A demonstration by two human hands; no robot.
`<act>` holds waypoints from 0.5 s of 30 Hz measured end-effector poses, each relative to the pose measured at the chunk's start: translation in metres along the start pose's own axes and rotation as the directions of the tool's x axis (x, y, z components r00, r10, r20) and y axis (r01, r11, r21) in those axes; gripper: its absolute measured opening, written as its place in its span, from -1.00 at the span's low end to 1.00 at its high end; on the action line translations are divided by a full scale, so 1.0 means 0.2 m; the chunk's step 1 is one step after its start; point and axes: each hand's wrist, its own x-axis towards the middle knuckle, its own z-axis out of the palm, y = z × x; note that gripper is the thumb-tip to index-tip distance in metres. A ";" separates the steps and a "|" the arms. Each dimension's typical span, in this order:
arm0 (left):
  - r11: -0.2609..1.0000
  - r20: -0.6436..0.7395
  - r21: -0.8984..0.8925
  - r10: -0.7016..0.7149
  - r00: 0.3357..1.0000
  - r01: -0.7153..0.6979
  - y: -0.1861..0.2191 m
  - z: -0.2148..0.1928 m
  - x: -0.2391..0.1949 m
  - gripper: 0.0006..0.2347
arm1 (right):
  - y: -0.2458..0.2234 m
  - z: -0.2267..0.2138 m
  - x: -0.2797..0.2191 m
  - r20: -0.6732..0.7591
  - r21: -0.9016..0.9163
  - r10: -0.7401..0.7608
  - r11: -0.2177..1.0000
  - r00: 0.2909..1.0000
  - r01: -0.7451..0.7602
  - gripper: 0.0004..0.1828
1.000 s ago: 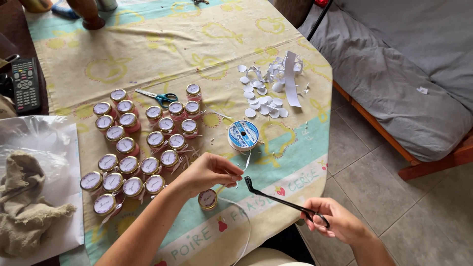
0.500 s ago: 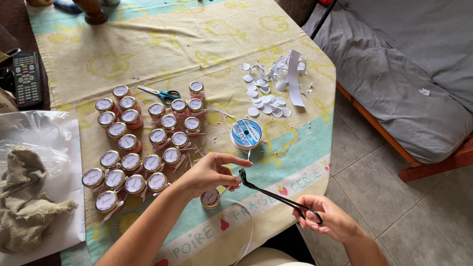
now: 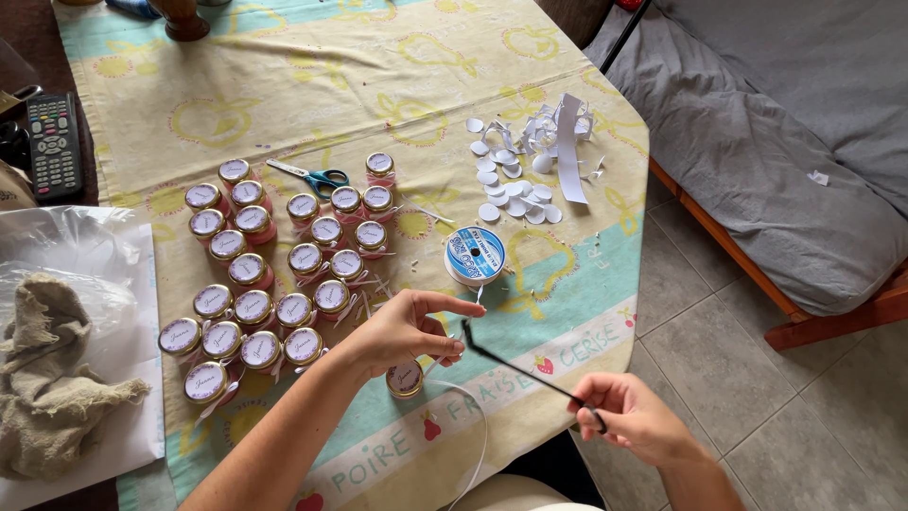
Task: Tying decorative strings around the necks of small jars and trimming the excess with scissors
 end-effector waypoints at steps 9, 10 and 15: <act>0.953 -0.197 -0.113 0.257 0.946 -0.282 -0.06 0.01 0.08 -0.44 | -0.31 -0.01 0.20 -0.351 -0.841 -0.633 0.537 0.690 0.064 -0.81; 0.953 -0.200 -0.108 0.257 0.945 -0.282 -0.03 0.02 0.05 -0.44 | -0.31 -0.03 0.24 -0.349 -0.840 -0.635 0.538 0.689 0.070 -0.81; 0.846 -0.195 -0.049 0.512 0.836 -0.530 0.19 0.10 -0.15 -0.59 | -0.57 0.07 0.27 -0.383 -0.919 -0.323 0.044 0.865 -0.391 -0.43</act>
